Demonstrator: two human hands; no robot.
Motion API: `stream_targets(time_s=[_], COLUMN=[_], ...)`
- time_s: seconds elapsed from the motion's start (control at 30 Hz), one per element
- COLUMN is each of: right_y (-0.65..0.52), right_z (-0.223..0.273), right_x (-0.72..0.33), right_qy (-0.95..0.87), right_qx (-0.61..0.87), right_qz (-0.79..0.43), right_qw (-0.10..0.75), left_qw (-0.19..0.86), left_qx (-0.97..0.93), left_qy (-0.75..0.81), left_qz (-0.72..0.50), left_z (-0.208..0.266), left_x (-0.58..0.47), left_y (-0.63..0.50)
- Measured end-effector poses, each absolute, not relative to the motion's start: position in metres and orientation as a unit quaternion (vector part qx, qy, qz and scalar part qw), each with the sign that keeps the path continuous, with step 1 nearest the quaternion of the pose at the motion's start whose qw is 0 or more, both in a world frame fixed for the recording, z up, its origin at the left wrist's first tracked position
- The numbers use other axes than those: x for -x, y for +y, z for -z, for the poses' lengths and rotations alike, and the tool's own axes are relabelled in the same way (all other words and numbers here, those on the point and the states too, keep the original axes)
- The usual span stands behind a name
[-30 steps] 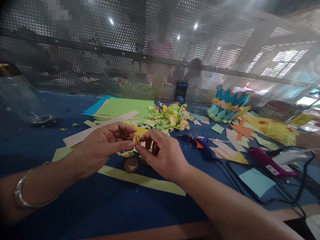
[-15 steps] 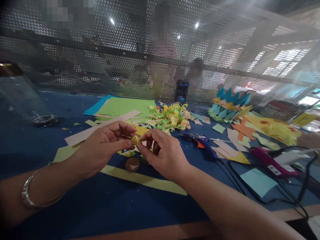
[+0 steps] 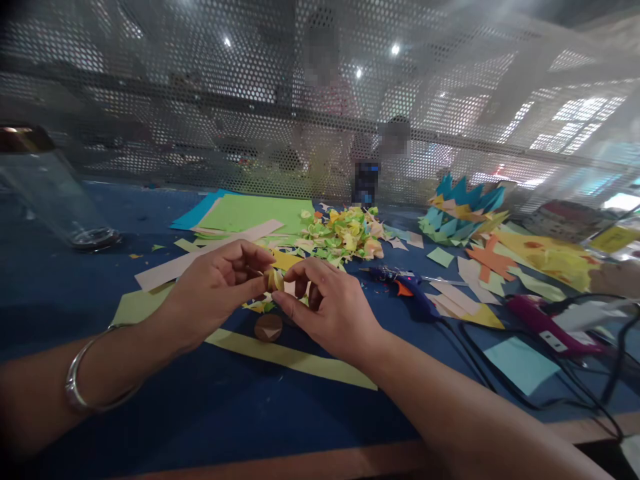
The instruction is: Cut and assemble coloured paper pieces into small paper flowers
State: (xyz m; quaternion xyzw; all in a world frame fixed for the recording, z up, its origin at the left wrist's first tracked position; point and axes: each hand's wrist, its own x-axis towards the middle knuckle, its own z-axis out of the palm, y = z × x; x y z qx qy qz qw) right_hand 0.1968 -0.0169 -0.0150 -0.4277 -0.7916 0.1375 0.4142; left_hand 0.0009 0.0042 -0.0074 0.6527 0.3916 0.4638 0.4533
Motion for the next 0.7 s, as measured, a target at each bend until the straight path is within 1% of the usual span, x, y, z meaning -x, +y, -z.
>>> stream_targets(time_s=[0.2,0.47,0.7], right_y=[-0.016,-0.0149,-0.0156], right_z=[0.0162,0.0162,0.0155], right_x=[-0.1982,-0.1994,-0.2003], right_qy=[-0.788,-0.783,-0.784], right_qx=[0.425,0.423,0.427], right_qz=[-0.144,-0.16,-0.162], right_qw=[0.422,0.427,0.421], left_qw=[0.478,0.513,0.517], left_qx=[-0.644,-0.61,-0.614], left_qy=[0.362,0.377,0.369], left_qz=[-0.476,-0.471,-0.47], left_z=[0.0069,0.0054,0.0071], left_x=[0.0009,0.0013,0.0019], left_y=[0.0055,0.0079,0.007])
